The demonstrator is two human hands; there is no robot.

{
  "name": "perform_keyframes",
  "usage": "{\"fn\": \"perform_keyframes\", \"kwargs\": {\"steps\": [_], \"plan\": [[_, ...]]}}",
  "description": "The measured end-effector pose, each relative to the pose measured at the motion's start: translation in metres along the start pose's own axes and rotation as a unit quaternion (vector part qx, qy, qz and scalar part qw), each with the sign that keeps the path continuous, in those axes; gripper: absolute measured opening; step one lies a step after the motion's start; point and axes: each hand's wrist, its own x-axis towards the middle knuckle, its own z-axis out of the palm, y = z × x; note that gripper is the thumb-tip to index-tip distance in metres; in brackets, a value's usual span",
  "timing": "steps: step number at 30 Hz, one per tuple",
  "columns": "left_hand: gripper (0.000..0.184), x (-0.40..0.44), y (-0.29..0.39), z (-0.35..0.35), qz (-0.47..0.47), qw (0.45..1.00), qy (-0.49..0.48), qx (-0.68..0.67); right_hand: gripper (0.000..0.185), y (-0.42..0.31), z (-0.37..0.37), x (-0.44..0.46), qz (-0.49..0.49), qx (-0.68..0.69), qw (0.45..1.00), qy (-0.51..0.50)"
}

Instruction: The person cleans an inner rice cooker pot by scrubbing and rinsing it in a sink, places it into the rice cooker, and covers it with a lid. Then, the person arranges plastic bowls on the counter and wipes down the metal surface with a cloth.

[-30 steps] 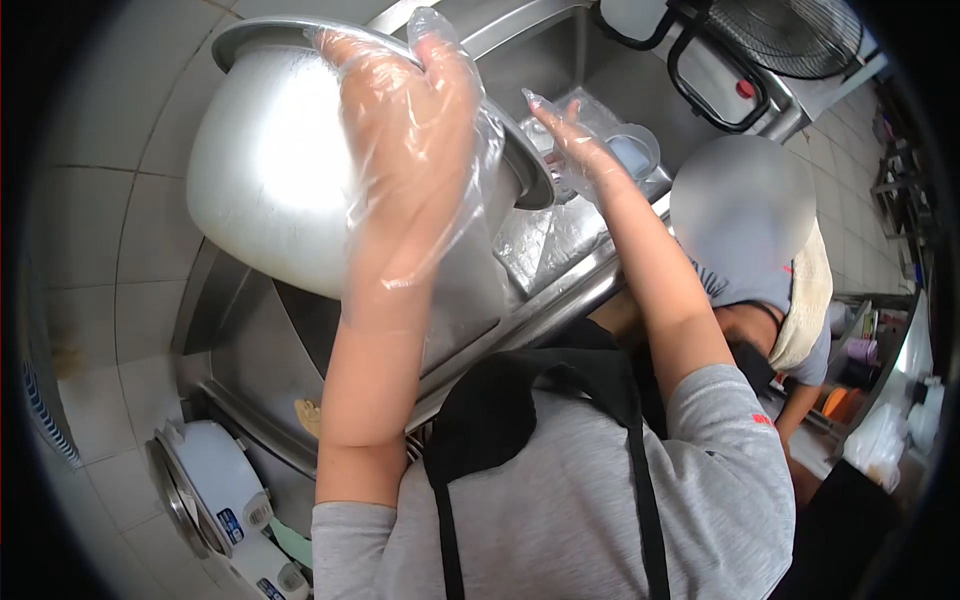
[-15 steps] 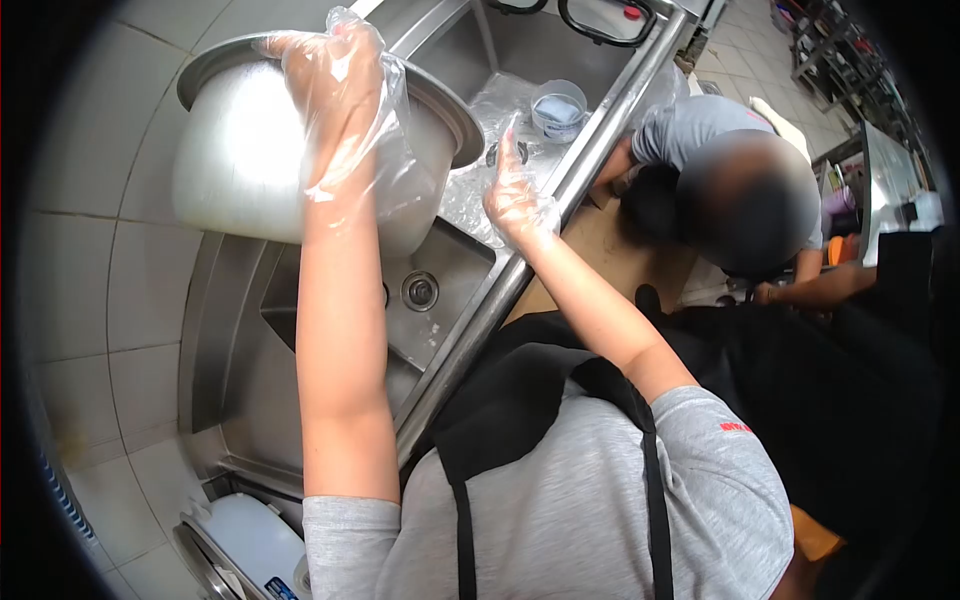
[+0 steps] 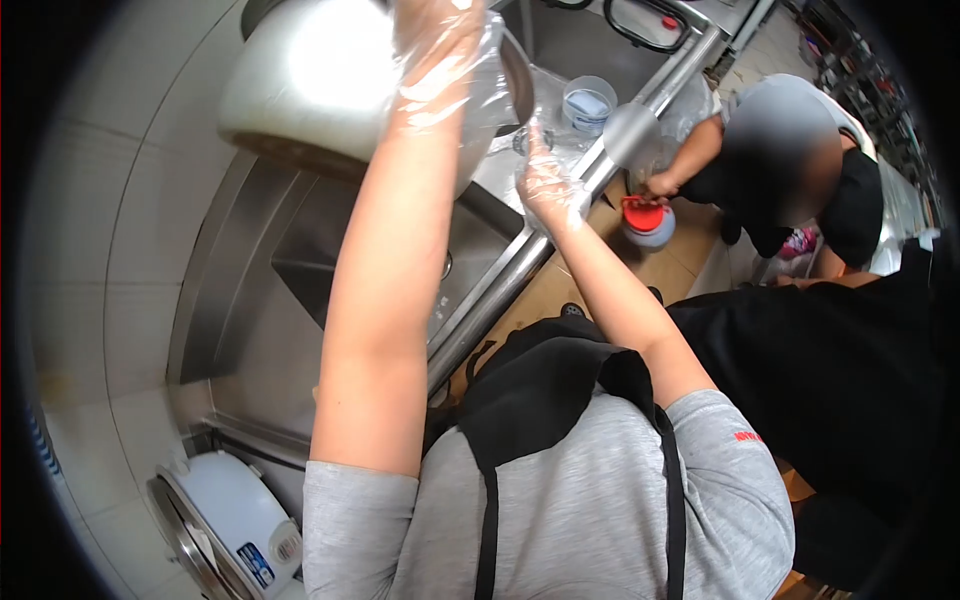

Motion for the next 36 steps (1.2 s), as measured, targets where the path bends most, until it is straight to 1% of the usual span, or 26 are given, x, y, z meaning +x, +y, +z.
{"fn": "perform_keyframes", "kwargs": {"steps": [1,2,3,4,6,7,8,9,10,11,12,13,14,16,17,19,20,21,22,23,25,27,30,33,35,36], "plan": [[0.028,-0.002,-0.007,-0.002,-0.042,0.998,-0.037,-0.02,0.069,0.007,0.01,0.0,-0.007,0.017,1.0,0.014],[0.021,-0.001,0.0,-0.016,0.031,0.999,-0.03,0.02,0.07,0.009,0.017,-0.003,-0.013,0.033,0.999,0.028],[0.02,-0.006,-0.004,-0.018,0.045,0.994,-0.041,0.088,0.069,0.008,0.019,-0.005,0.003,0.044,0.999,0.013],[0.018,-0.007,-0.008,-0.017,0.057,0.985,-0.054,0.156,0.067,0.017,0.037,-0.002,-0.062,0.061,0.992,0.086],[0.017,0.001,-0.017,-0.007,0.081,0.951,-0.079,0.288,0.069,0.031,0.054,0.004,-0.12,-0.018,0.98,0.156],[0.016,0.003,-0.021,-0.003,0.091,0.928,-0.089,0.351,0.068,0.023,0.044,0.002,-0.034,0.004,0.998,0.051],[0.016,0.006,-0.027,0.002,0.101,0.901,-0.098,0.411,0.067,0.013,0.032,0.003,0.013,-0.005,1.0,0.003],[0.017,0.006,-0.03,0.005,0.125,0.823,-0.06,0.552,0.067,0.002,0.02,0.005,0.058,-0.018,0.997,-0.046],[0.017,0.003,-0.03,0.012,0.2,0.635,-0.064,0.744,0.067,-0.001,0.014,0.005,0.064,0.055,0.996,-0.039],[0.017,0.002,-0.029,0.021,0.261,0.399,-0.061,0.877,0.067,0.001,0.016,0.007,0.044,0.069,0.997,-0.018],[0.018,0.003,-0.033,0.029,0.3,0.135,-0.052,0.943,0.068,0.004,0.016,0.008,0.025,0.083,0.996,0.004],[0.018,0.002,-0.036,0.035,0.315,-0.14,-0.039,0.938,0.068,0.009,0.019,0.009,0.019,0.091,0.996,0.011],[0.017,0.001,-0.042,0.04,0.295,0.089,0.103,0.946,0.069,0.012,0.021,0.009,0.013,0.099,0.995,0.018],[0.015,-0.005,-0.079,0.081,0.191,0.514,0.348,0.76,0.069,0.009,0.015,0.007,0.022,0.09,0.996,0.009],[0.013,-0.008,-0.088,0.094,0.206,0.443,0.373,0.789,0.07,0.008,0.014,0.007,0.025,0.08,0.996,0.005],[0.013,-0.013,-0.05,0.06,0.179,0.002,0.194,0.965,0.071,0.003,0.008,0.006,0.04,0.039,0.998,-0.008],[0.014,-0.018,-0.035,0.051,0.148,-0.226,0.083,0.959,0.072,-0.001,0.005,0.005,0.051,0.021,0.998,-0.02],[0.01,-0.028,-0.035,0.062,0.276,-0.186,0.047,0.942,0.073,-0.009,-0.002,0.006,0.074,0.008,0.996,-0.044],[0.011,-0.037,-0.031,0.07,0.281,-0.128,0.049,0.95,0.074,-0.014,-0.006,0.005,0.095,-0.005,0.993,-0.067],[0.013,-0.044,-0.03,0.077,0.284,-0.07,0.051,0.955,0.077,0.009,0.018,0.007,0.01,-0.028,0.999,0.038],[0.018,-0.049,-0.029,0.087,0.291,0.047,0.051,0.954,0.077,0.005,0.011,0.007,0.053,-0.04,0.997,-0.03],[0.047,-0.04,-0.044,0.09,0.3,0.062,0.314,0.899,0.077,-0.001,0.002,0.009,0.073,-0.026,0.994,-0.077],[0.058,-0.05,-0.057,0.104,0.259,0.093,0.316,0.908,0.077,0.021,0.029,0.011,-0.023,0.001,1.0,0.004],[0.069,-0.057,-0.06,0.111,0.236,0.09,0.325,0.911,0.077,0.01,0.017,0.012,0.041,0.022,0.996,-0.071],[0.076,-0.058,-0.069,0.122,0.219,0.128,0.381,0.889,0.078,0.003,0.007,0.011,0.1,0.041,0.986,-0.125],[0.079,-0.057,-0.079,0.133,0.21,0.176,0.422,0.864,0.08,-0.012,-0.004,0.009,0.151,0.051,0.972,-0.172]]}}
